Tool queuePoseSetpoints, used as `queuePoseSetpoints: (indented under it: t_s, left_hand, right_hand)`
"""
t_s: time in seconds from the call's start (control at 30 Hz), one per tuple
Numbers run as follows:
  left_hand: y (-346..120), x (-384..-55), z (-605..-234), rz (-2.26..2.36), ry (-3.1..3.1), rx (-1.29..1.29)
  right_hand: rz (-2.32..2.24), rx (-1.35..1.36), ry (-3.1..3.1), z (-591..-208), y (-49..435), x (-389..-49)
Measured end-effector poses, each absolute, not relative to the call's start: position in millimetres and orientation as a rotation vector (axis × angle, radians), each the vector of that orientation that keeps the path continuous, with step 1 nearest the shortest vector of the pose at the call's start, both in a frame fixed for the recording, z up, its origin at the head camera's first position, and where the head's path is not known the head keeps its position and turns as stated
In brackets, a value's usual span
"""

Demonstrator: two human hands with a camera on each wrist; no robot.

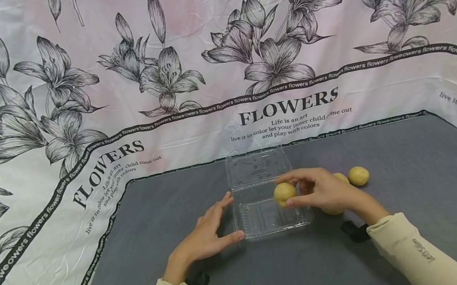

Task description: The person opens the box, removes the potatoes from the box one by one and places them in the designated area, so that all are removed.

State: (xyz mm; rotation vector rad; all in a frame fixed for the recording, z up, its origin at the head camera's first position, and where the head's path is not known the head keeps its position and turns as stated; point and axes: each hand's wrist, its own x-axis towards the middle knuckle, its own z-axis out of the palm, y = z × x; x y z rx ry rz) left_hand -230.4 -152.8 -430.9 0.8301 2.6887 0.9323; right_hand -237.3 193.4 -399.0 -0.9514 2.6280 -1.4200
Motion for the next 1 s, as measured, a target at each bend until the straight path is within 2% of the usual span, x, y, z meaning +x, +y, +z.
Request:
queuePoseSetpoints:
  t_s: [1.0]
  left_hand:
    - [-152, -231, -431, 0.924, 2.691, 0.826]
  right_hand:
    - [-1.487, -0.834, 2.698, -400, 232, -234]
